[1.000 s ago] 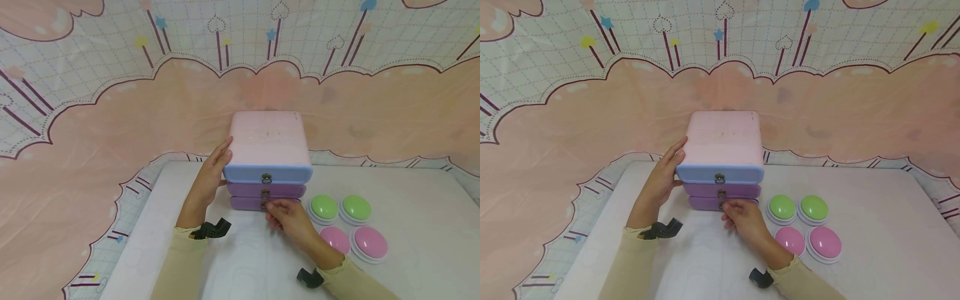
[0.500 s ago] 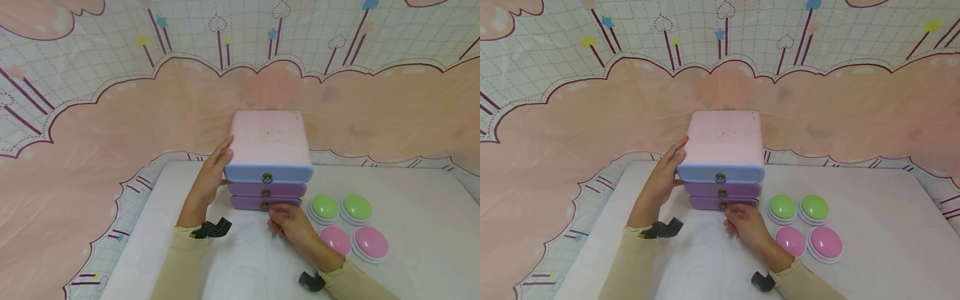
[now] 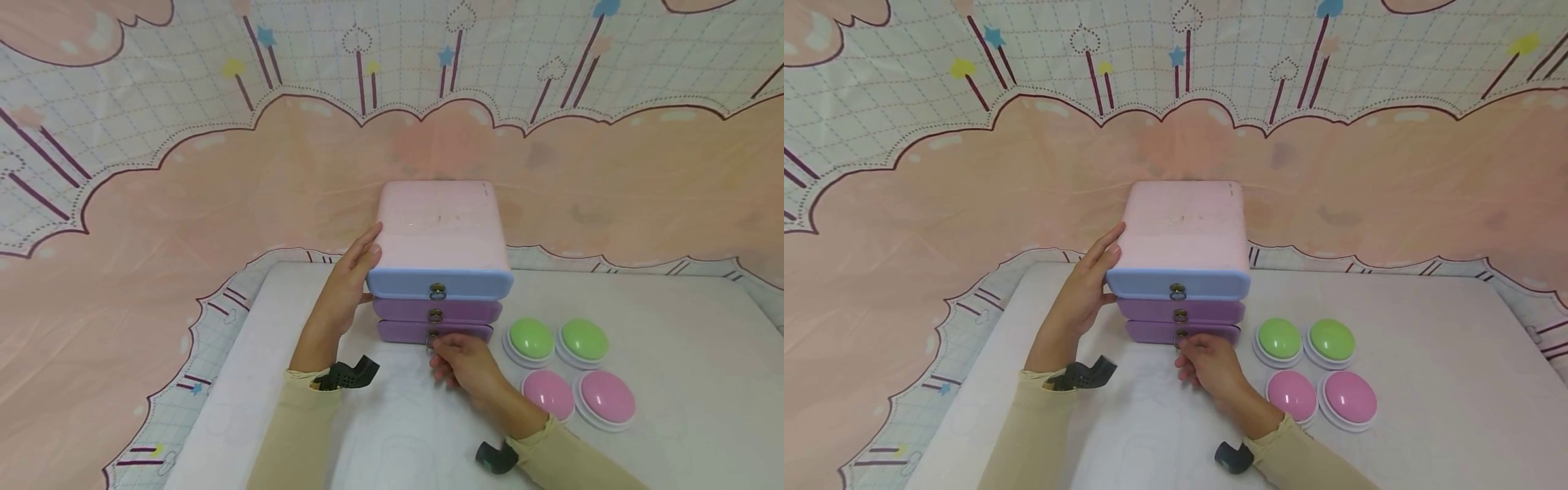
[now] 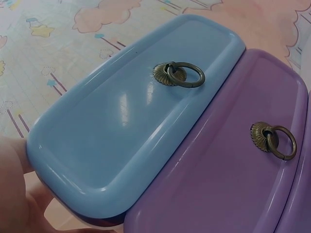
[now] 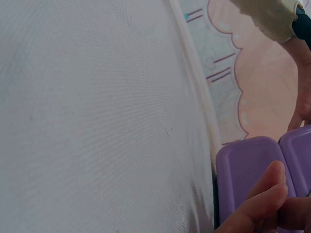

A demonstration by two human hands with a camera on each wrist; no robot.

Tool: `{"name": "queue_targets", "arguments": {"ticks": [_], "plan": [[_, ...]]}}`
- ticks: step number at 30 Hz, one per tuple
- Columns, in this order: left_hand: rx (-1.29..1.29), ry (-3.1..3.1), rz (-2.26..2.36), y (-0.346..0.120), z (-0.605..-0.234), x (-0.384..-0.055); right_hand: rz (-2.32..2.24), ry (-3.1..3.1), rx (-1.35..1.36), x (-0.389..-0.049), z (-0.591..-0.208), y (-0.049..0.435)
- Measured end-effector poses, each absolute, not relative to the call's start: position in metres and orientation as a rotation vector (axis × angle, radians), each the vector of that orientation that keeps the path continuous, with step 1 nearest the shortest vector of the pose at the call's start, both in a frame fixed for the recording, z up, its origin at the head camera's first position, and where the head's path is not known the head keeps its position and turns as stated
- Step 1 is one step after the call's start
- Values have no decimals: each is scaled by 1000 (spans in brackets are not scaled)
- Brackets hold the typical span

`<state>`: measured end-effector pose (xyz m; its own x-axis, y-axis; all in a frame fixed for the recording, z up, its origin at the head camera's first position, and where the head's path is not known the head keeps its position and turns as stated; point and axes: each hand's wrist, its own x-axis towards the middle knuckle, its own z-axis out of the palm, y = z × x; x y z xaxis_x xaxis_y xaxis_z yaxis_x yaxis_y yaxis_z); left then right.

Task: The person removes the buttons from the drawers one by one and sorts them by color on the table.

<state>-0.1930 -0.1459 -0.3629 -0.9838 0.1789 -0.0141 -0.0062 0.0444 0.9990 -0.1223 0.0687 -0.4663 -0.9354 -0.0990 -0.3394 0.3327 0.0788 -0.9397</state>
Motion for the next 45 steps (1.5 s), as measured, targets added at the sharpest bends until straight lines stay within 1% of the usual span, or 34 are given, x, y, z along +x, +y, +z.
{"name": "queue_targets", "arguments": {"ticks": [23,45], "plan": [[166,2211,2031,-145,-361,-193,-1945,2024,240,-120,-466,70],[170,2197,2048,-146,-361,-191,-1929,2015,250,-107,-465,69]]}}
